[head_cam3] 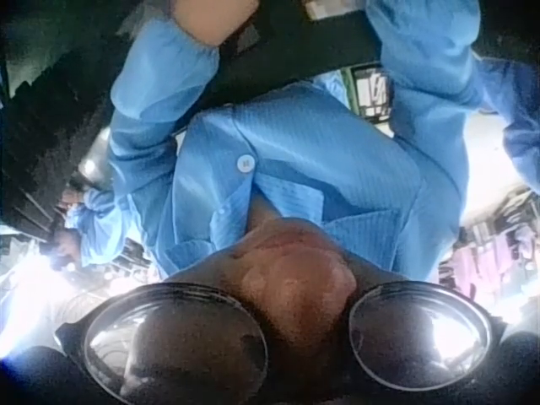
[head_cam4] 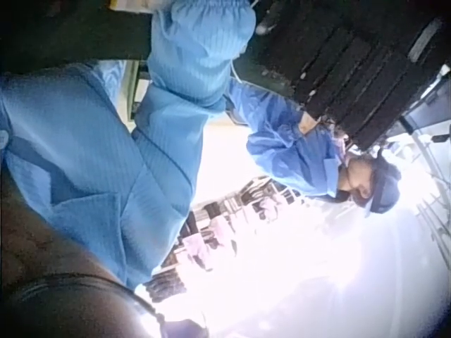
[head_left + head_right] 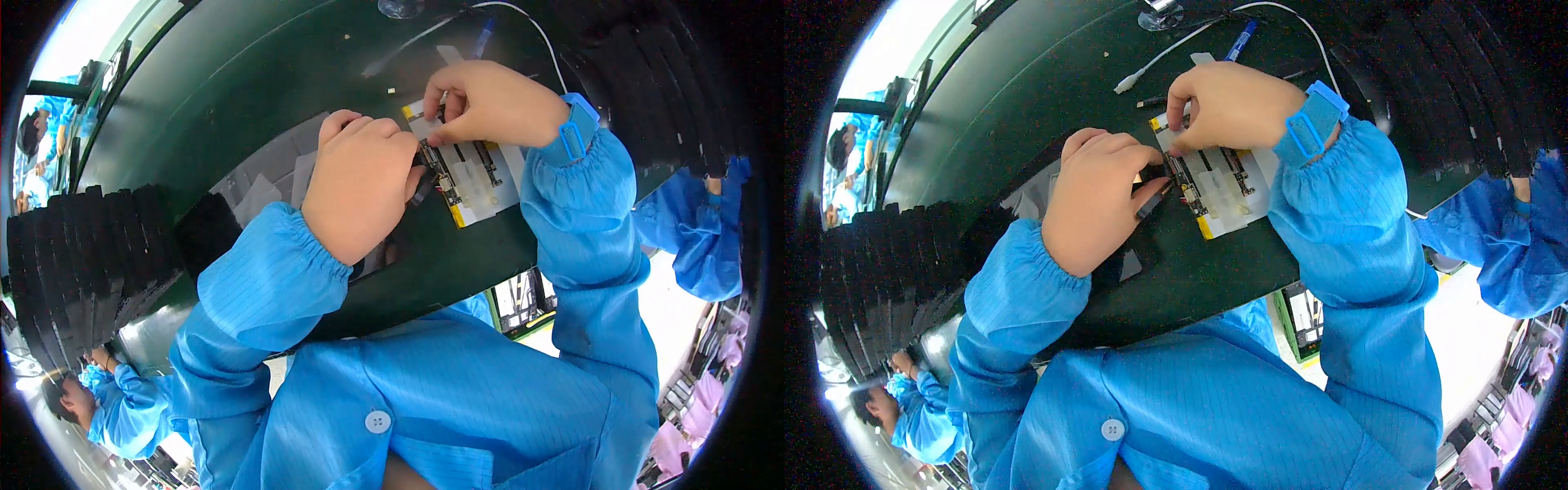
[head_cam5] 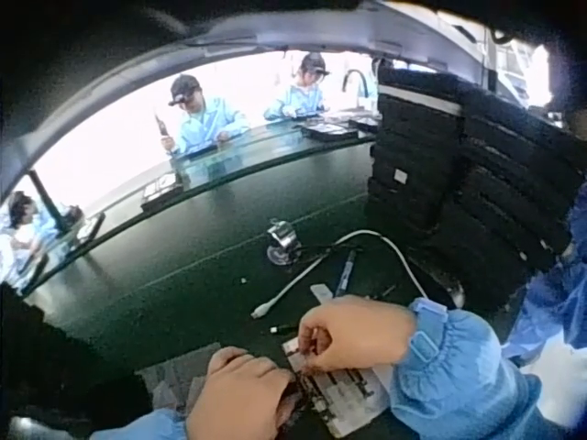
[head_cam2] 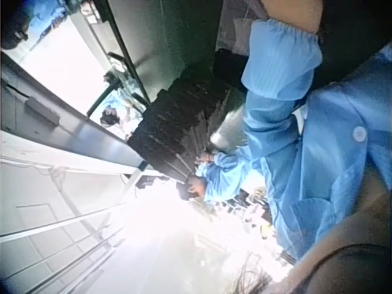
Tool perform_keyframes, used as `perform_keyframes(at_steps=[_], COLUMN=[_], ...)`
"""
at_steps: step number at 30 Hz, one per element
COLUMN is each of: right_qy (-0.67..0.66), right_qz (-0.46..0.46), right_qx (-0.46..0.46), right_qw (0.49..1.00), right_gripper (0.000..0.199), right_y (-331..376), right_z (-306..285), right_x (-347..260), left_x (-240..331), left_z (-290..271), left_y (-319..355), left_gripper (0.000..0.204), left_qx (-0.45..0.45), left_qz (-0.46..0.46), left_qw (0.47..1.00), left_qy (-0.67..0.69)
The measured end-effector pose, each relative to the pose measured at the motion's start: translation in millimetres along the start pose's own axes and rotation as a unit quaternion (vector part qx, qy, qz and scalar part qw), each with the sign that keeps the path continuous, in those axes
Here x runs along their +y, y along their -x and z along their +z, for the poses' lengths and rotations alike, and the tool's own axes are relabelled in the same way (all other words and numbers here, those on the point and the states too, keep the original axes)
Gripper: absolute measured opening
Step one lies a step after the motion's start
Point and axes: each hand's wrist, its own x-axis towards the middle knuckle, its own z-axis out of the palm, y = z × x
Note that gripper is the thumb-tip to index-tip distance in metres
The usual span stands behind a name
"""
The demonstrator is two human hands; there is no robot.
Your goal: Testing the screen and digitizer of tablet devices on an assembly line.
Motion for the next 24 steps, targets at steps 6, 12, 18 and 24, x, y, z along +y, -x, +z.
perform_keyframes(at_steps=[6,12,18,24], right_qy=[-0.026,-0.025,0.003,0.025], right_qz=[0.016,0.008,-0.023,-0.021], right_qx=[-0.014,0.003,0.045,0.059], right_qw=[0.999,1.0,0.999,0.998], right_gripper=[0.031,0.03,0.031,0.031], right_y=[0,0,-2,-1], right_z=[-1,1,8,11], right_x=[-2,-3,-1,-3], left_x=[0,-2,-3,-2], left_z=[1,0,0,1], left_y=[0,-1,0,2], left_gripper=[0.014,0.016,0.015,0.016], left_qx=[0.007,0.001,0.004,0.005], left_qz=[0.003,0.002,0.005,0.006], left_qw=[1.0,1.0,1.0,1.0], left_qy=[-0.007,-0.002,0.004,0.006])
